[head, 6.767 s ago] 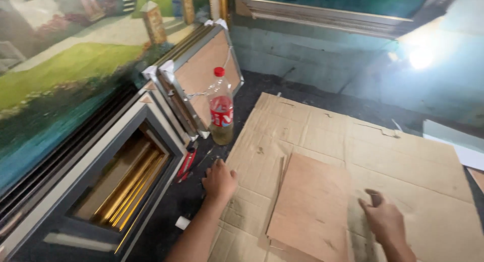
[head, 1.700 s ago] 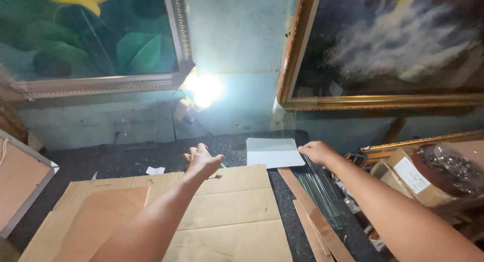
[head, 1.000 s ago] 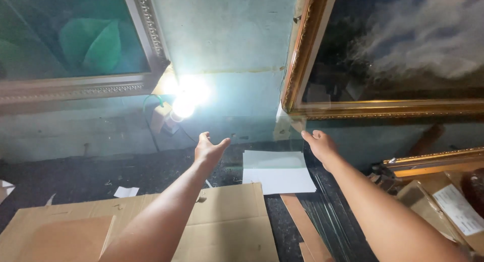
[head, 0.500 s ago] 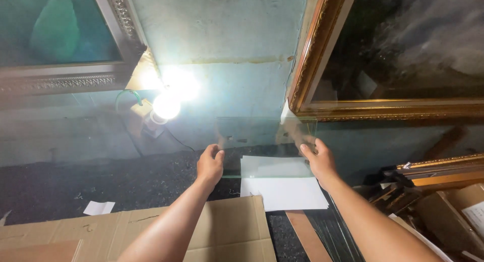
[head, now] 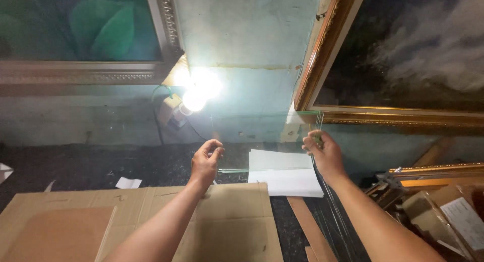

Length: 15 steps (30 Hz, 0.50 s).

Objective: Measuring and cutting cardboard and glass sheets for picture framing using a ruler and cutting tools.

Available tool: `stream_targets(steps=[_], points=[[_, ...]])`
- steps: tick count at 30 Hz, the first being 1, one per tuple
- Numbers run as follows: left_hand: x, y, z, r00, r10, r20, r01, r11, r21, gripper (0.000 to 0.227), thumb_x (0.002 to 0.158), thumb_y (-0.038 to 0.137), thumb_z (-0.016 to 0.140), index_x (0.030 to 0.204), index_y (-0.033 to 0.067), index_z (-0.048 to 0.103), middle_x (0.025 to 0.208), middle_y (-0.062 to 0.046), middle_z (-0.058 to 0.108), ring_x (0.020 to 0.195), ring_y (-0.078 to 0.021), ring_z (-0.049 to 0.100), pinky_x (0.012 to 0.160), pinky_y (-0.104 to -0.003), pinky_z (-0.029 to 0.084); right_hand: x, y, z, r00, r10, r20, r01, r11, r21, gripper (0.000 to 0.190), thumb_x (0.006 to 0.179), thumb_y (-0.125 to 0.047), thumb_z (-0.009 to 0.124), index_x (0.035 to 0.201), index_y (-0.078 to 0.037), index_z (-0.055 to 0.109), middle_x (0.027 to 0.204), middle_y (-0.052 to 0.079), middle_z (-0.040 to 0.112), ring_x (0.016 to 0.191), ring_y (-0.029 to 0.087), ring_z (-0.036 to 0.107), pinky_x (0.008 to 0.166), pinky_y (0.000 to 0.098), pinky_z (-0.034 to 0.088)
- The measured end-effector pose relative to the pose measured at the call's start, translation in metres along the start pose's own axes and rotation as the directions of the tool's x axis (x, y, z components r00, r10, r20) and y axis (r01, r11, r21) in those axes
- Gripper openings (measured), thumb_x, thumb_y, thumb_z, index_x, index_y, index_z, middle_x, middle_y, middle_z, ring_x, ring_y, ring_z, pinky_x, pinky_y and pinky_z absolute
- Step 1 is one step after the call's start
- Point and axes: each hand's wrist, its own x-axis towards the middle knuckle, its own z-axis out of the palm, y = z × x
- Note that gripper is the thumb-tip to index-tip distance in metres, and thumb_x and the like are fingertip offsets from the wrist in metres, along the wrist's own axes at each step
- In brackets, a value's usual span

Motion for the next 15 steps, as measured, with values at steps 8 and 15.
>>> stream_targets(steps=[8, 15], points=[[-0.101, 0.074, -0.102, 0.999, 0.003, -0.033, 0.0, 0.996, 0.092, 0.011, 0.087, 0.021, 0.054, 0.096, 0.0152, 0.058, 0.098, -0.007, 0.064, 0.097, -0.0282, 0.061, 0.088, -0.044, 0.044, -0.104, -0.044, 0.037, 0.999, 0.045, 0.005, -0.045, 0.987, 0.151, 0.02, 0.081, -0.016, 0.064, 0.097, -0.01, 0.054, 0.078, 0.006, 0.062, 0.072, 0.014, 0.062, 0.058, 0.0224, 0.049], [-0.155, 0.048, -0.158, 0.987, -0.153, -0.042, 0.158, 0.972, 0.177, 0.011, 0.085, 0.022, 0.056, 0.093, 0.018, 0.063, 0.105, 0.001, 0.064, 0.105, -0.0261, 0.057, 0.093, -0.043, 0.042, -0.199, -0.036, 0.067, 0.982, 0.187, -0.015, -0.186, 0.979, 0.083, 0.014, 0.081, -0.018, 0.064, 0.092, -0.015, 0.055, 0.085, 0.0, 0.065, 0.08, 0.01, 0.059, 0.075, 0.0272, 0.048]])
